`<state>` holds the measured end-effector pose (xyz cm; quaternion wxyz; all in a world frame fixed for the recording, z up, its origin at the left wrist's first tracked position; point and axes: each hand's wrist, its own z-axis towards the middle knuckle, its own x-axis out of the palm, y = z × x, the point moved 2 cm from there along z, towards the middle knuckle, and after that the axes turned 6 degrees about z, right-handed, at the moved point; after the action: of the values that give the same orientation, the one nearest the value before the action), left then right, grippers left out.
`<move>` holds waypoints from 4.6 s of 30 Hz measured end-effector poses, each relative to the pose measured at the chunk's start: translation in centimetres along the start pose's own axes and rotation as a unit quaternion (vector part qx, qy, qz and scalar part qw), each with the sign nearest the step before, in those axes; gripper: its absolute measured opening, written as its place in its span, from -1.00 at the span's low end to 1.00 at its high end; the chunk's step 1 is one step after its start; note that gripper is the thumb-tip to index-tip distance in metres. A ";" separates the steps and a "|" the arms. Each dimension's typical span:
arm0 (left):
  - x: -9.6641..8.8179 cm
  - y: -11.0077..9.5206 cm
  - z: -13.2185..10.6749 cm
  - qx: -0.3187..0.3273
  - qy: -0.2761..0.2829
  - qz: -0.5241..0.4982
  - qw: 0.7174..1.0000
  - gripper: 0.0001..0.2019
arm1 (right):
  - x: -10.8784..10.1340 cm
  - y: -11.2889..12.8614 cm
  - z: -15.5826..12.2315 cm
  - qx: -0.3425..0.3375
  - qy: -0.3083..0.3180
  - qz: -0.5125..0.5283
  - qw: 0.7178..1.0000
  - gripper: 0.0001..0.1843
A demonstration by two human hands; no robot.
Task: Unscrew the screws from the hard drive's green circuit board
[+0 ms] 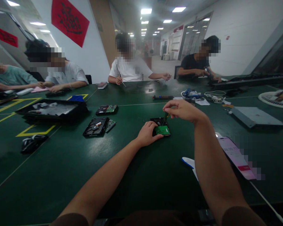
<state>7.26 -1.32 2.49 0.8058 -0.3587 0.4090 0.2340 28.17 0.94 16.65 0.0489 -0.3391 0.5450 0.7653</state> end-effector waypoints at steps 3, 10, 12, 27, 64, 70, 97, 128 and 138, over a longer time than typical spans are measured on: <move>0.0 0.0 0.0 -0.001 0.003 -0.002 1.000 -0.45 | -0.2 0.0 0.0 -0.003 -0.013 -0.028 1.000 -0.74; 0.1 0.1 0.1 -0.003 0.002 -0.003 1.000 -0.43 | 0.2 -0.1 0.1 0.015 0.004 0.015 1.000 -0.72; 0.1 0.1 0.1 -0.004 0.004 -0.003 1.000 -0.43 | 0.3 -0.1 0.0 0.022 0.012 0.039 0.999 -0.71; 0.0 0.1 0.1 -0.010 0.007 -0.010 1.000 -0.43 | -0.1 0.4 0.0 -0.008 -0.007 -0.045 0.999 -0.73; 0.0 0.0 0.1 -0.007 0.001 -0.009 1.000 -0.43 | 0.0 0.3 -0.1 -0.004 0.012 0.028 1.000 -0.75; -0.1 -0.1 0.2 -0.008 0.006 -0.009 1.000 -0.44 | 0.0 0.3 -0.2 0.006 0.023 0.044 0.999 -0.72; 0.2 0.2 0.1 -0.003 -0.004 -0.015 1.000 -0.44 | 0.3 0.6 -0.1 -0.006 0.006 -0.005 1.000 -0.74; 0.7 0.5 0.1 0.002 -0.007 -0.019 1.000 -0.42 | 0.7 0.9 0.2 0.004 -0.022 -0.082 0.996 -0.76; 0.7 0.6 0.1 0.000 -0.008 -0.021 1.000 -0.41 | 0.9 0.7 0.2 -0.007 0.013 -0.035 0.999 -0.77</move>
<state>7.33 -0.78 1.75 0.8138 -0.3652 0.3953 0.2196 27.08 0.58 16.75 0.0662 -0.3686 0.5282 0.7620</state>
